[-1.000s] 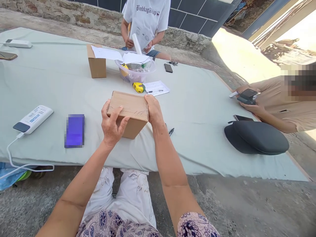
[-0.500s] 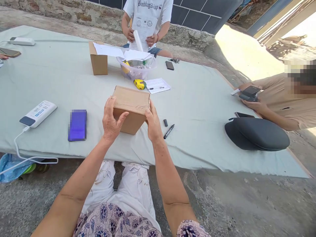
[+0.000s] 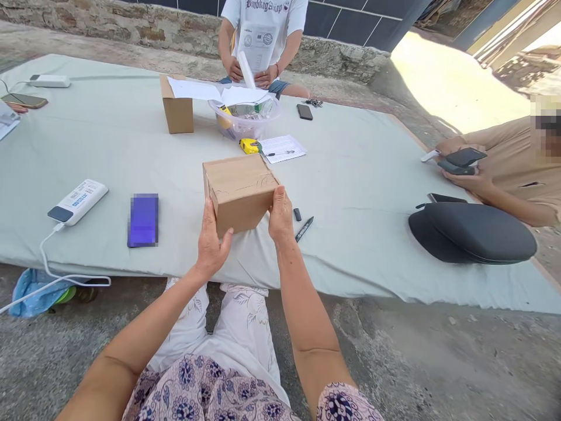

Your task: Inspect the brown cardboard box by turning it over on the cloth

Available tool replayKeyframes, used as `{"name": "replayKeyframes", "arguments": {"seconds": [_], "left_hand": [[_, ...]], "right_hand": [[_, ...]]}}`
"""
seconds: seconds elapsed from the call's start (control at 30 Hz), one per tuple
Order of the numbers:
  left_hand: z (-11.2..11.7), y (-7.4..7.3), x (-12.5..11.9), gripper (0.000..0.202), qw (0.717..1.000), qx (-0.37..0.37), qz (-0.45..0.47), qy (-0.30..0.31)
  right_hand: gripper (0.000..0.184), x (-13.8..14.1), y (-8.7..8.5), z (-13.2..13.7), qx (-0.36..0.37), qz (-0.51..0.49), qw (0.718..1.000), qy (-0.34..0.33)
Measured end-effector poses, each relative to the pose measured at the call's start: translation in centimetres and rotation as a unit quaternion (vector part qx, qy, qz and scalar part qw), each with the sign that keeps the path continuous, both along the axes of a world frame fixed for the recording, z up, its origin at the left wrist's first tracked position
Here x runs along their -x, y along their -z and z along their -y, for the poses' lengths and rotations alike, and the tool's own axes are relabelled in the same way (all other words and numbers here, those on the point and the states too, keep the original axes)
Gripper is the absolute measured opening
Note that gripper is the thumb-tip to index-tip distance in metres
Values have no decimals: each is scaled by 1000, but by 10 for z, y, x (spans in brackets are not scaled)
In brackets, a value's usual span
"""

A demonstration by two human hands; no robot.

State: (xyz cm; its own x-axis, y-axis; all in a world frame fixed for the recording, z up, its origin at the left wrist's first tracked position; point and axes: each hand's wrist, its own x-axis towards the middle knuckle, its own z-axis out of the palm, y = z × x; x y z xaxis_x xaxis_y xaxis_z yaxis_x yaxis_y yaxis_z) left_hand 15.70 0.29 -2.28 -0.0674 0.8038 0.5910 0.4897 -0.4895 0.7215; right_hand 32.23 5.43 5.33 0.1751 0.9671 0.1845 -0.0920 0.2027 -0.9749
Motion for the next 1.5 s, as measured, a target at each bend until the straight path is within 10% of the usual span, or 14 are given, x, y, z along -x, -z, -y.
{"name": "replayKeyframes", "arguments": {"seconds": [0.57,0.87,1.23,1.5], "left_hand": [[35,4,-56,95,987,-11,-140,75],[29,3,-44,67,982,-48,-153,98],[6,-41,8,41,985,-138,-61,-82],[-11,-43,18,56,997,-50,-54,-21]], "right_hand": [[51,-23,-24,-54,77,40,996,17],[85,-16,-18,3,16,61,996,-65],[66,-19,-24,6,17,70,994,-87],[61,-24,-21,-1,-2,63,994,-87]]}}
